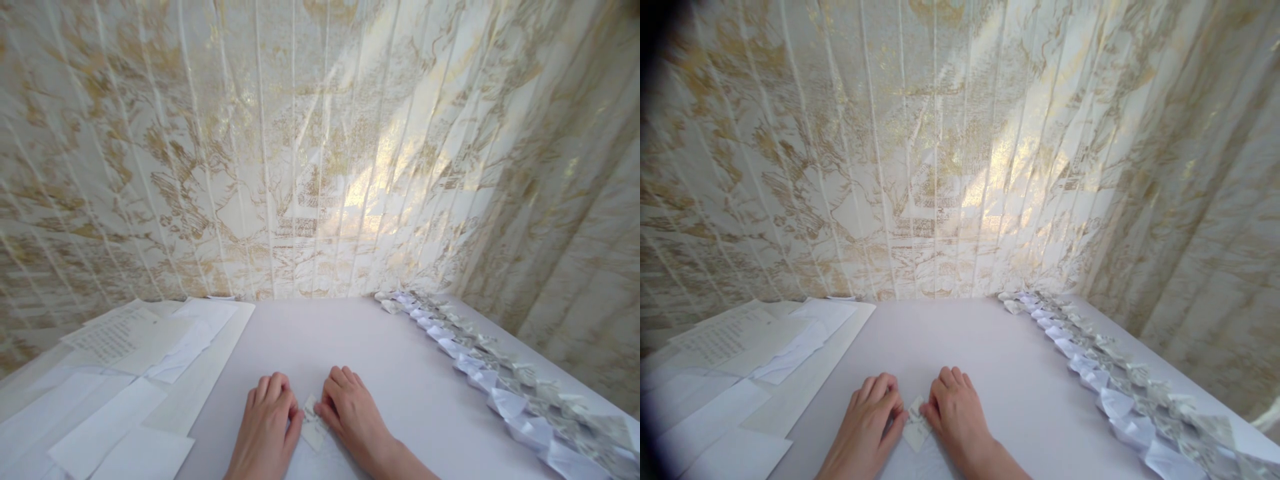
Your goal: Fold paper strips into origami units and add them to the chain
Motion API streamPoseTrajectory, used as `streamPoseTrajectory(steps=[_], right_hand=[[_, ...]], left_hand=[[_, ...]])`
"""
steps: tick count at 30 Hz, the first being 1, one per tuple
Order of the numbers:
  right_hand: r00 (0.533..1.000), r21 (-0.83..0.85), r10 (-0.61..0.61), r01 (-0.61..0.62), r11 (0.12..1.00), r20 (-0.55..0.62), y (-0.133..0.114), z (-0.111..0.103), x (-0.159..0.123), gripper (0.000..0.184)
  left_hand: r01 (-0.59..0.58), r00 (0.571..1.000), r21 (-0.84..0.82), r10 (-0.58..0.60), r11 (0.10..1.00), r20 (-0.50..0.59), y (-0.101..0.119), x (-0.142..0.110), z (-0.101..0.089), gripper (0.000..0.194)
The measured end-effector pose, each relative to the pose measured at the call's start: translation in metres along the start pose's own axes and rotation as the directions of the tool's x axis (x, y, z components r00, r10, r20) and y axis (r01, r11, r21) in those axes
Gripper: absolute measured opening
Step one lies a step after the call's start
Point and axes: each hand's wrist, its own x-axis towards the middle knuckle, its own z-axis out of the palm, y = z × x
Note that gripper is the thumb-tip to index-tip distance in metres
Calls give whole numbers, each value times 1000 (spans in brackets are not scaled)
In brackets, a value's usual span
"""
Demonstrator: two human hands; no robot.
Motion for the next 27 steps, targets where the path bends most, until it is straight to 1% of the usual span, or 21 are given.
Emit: streamPoseTrajectory(steps=[5,6,8,11,13,16,18,19,22,24,27], right_hand=[[1000,34,23,-23,999,-4,-2,-2,0,13],[1000,49,23,-23,999,0,-2,-3,0,13],[1000,97,15,-16,995,12,0,-7,-2,12],[1000,204,-14,10,979,21,6,-12,-5,19],[1000,288,-15,9,958,19,10,-14,-6,24],[998,374,59,-51,926,-12,7,-11,-5,21],[994,362,103,-83,928,-36,0,-6,-4,14],[994,337,106,-86,937,-41,-4,-3,-3,13],[994,275,100,-88,957,-33,-14,1,-3,17],[994,262,111,-106,959,-6,-14,-1,-5,20],[993,267,109,-117,957,46,-5,-9,-8,25]], left_hand=[[30,999,-24,-29,999,17,0,0,1,10],[28,999,-42,-27,999,22,-1,0,2,12],[4,1000,-66,-4,998,-3,-2,0,3,23],[-49,999,-77,47,996,-24,-4,1,4,37],[-54,998,-81,55,995,6,-6,3,3,38],[-38,999,-83,40,996,25,-7,4,2,37],[-33,999,-93,35,995,25,-6,3,1,35],[-31,999,-98,33,995,23,-6,2,1,34],[-20,999,-106,22,994,23,-4,1,1,34],[-8,999,-107,12,994,41,-4,1,1,35],[19,997,-98,-12,995,77,-6,1,1,38]])
